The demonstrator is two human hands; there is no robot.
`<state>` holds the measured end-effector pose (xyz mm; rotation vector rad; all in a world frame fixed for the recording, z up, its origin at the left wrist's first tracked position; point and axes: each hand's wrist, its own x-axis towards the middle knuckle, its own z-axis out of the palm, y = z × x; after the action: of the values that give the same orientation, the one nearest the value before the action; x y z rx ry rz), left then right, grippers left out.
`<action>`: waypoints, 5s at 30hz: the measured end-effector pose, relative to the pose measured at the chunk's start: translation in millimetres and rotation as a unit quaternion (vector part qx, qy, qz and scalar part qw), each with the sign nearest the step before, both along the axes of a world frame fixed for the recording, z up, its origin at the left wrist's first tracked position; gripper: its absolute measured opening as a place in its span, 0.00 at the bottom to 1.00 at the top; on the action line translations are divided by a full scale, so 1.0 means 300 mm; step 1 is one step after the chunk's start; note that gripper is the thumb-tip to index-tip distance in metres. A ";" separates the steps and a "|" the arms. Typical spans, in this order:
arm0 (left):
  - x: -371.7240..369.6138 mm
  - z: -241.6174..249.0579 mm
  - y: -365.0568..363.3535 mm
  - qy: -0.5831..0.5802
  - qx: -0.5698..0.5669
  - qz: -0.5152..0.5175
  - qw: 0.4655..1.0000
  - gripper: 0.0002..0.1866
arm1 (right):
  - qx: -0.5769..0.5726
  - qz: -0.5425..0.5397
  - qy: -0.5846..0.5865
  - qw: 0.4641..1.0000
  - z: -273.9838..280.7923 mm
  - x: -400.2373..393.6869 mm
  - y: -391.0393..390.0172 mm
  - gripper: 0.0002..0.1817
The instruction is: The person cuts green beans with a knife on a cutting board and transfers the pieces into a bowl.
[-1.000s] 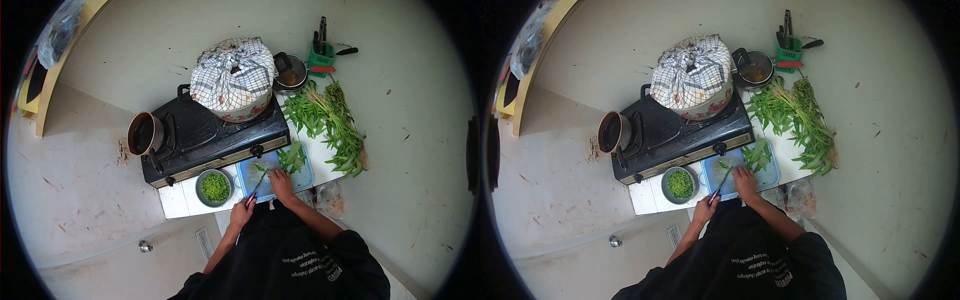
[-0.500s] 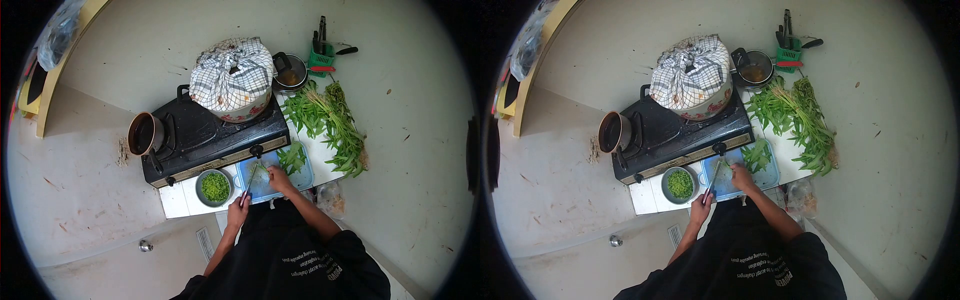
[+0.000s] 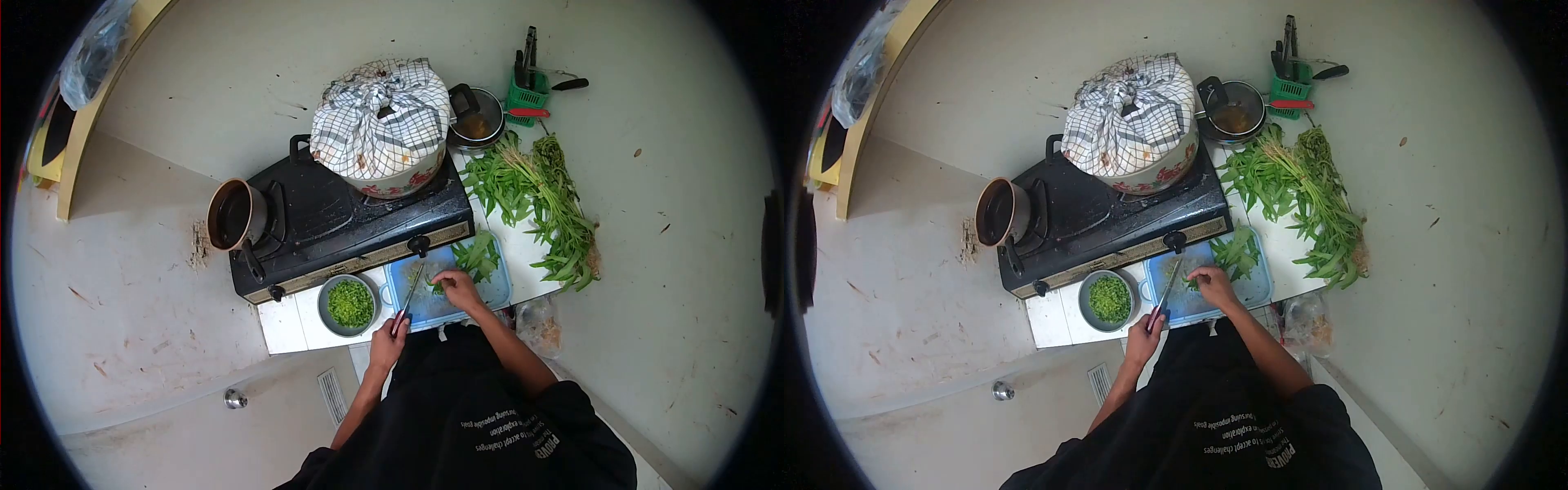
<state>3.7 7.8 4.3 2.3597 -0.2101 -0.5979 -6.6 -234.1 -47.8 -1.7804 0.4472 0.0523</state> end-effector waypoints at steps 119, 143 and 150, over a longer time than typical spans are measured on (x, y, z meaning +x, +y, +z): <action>-0.114 -0.070 -0.165 0.063 -0.058 0.089 0.992 0.18 | -0.343 0.007 -0.188 0.920 -0.090 -0.010 0.100 0.16; -0.113 -0.099 -0.173 0.033 -0.031 0.065 0.997 0.19 | -0.335 0.000 -0.174 0.926 -0.057 -0.012 0.113 0.14; -0.129 -0.078 -0.156 0.044 -0.081 0.053 0.994 0.19 | -0.329 -0.010 -0.175 0.928 -0.074 -0.016 0.109 0.14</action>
<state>-35.1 -38.9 -19.0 2.1681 -0.0892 -0.6093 -11.4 -201.5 -70.1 -2.3805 0.2307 -0.4774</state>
